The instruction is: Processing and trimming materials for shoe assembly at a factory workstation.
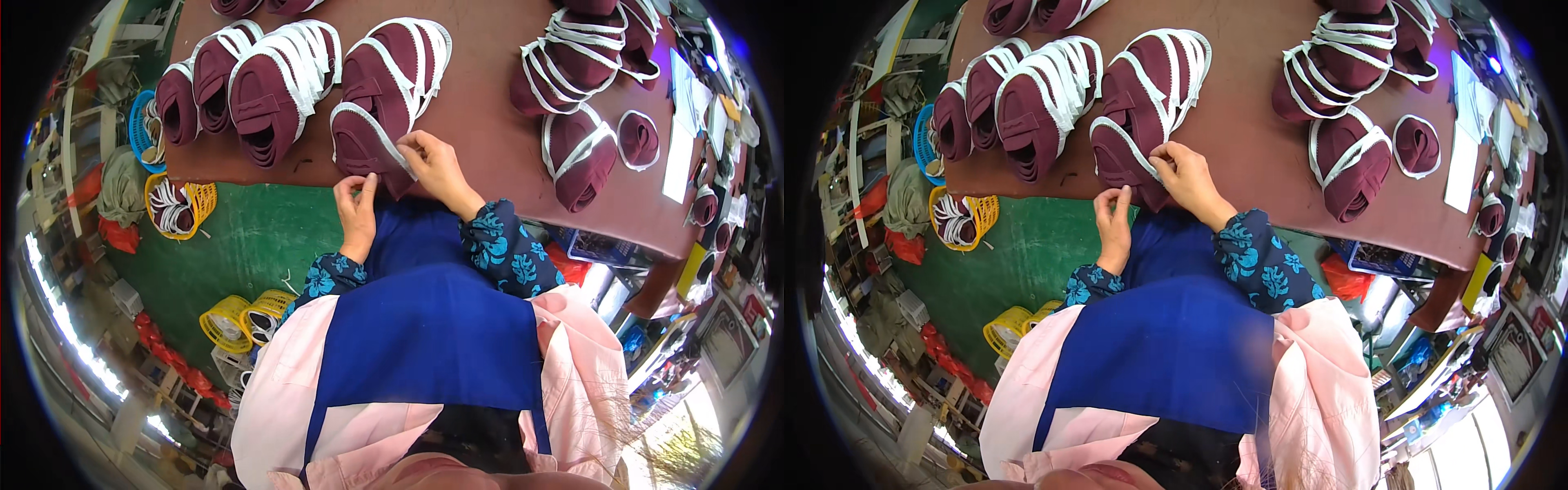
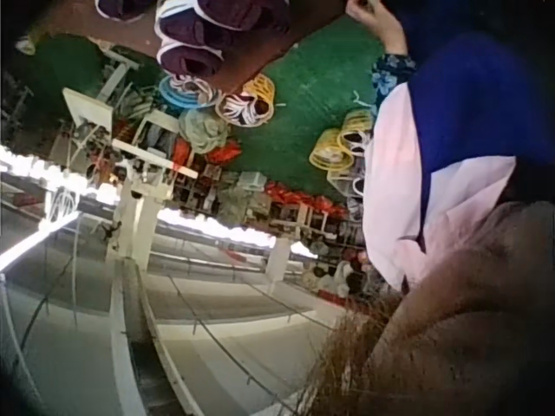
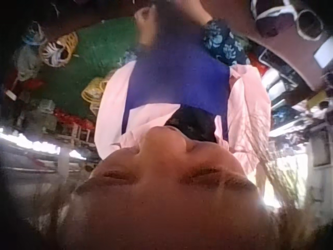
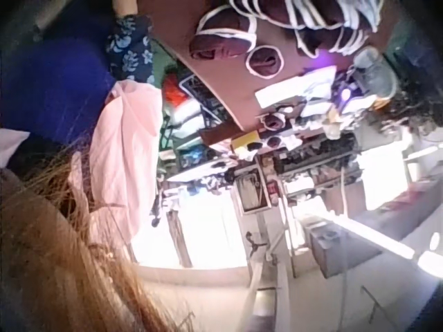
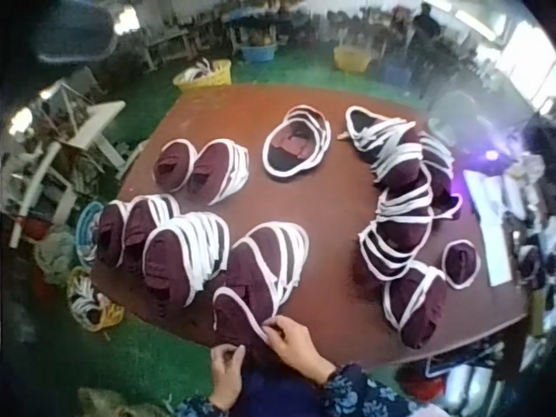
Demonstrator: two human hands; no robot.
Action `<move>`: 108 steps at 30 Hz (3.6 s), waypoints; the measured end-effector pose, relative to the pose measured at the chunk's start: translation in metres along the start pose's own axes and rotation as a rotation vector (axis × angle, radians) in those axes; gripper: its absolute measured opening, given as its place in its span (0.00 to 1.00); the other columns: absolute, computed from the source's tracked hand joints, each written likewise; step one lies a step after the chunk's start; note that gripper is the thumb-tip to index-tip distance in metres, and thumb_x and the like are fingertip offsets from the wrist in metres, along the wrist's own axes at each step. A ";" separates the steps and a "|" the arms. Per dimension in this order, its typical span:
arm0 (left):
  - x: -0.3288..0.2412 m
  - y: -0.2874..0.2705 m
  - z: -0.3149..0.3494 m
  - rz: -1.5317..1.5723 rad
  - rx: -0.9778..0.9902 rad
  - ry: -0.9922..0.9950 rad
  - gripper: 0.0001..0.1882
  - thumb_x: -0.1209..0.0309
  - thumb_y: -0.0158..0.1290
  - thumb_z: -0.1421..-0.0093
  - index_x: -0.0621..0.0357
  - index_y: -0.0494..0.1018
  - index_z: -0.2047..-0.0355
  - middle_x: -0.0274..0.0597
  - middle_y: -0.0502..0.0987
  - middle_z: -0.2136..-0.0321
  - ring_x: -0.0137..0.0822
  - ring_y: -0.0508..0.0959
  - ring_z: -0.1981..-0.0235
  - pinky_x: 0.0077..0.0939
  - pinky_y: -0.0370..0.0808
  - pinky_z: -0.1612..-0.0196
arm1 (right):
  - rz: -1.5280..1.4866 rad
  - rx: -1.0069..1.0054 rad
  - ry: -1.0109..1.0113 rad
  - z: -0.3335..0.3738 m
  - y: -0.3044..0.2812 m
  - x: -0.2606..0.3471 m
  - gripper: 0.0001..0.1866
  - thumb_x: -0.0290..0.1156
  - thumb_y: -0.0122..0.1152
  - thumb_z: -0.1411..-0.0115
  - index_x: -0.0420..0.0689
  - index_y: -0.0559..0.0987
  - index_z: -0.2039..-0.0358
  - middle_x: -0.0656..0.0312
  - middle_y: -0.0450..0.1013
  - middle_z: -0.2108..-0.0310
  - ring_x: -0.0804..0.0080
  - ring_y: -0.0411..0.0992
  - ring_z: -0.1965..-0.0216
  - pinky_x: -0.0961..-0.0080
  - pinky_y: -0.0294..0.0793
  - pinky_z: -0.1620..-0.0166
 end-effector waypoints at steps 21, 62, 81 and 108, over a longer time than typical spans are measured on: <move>-0.025 0.007 -0.044 0.622 0.248 -0.163 0.24 0.80 0.62 0.44 0.66 0.69 0.47 0.41 0.78 0.53 0.32 0.78 0.53 0.27 0.75 0.47 | -0.039 0.144 -0.060 -0.018 0.048 0.051 0.07 0.29 0.64 0.40 0.38 0.79 0.65 0.55 0.77 0.70 0.68 0.76 0.68 0.71 0.75 0.63; -0.084 0.045 -0.077 0.107 0.351 0.124 0.26 0.77 0.65 0.46 0.65 0.70 0.48 0.41 0.76 0.52 0.31 0.76 0.54 0.26 0.72 0.48 | -0.076 -0.446 -0.230 -0.046 -0.033 0.021 0.03 0.23 0.55 0.39 0.40 0.71 0.65 0.54 0.72 0.70 0.62 0.72 0.74 0.68 0.72 0.66; -0.074 0.035 -0.084 0.210 0.505 -0.037 0.31 0.82 0.63 0.47 0.64 0.67 0.43 0.42 0.76 0.51 0.33 0.77 0.51 0.29 0.72 0.44 | 0.090 -0.568 -0.001 -0.079 -0.076 -0.009 0.08 0.30 0.63 0.39 0.40 0.75 0.66 0.52 0.73 0.74 0.63 0.75 0.73 0.65 0.72 0.67; -0.044 0.016 -0.096 0.419 0.496 -0.362 0.27 0.80 0.57 0.44 0.66 0.68 0.43 0.45 0.77 0.51 0.37 0.78 0.52 0.32 0.74 0.45 | -0.695 -0.200 0.127 -0.069 -0.014 0.014 0.07 0.28 0.54 0.32 0.38 0.78 0.59 0.67 0.75 0.70 0.86 0.69 0.70 0.85 0.67 0.66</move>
Point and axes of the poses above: each hand's wrist, its own z-axis away from the middle knuckle, its own y-axis out of the palm, x = y × z, the point moved 9 cm from there along -z, towards the middle knuckle
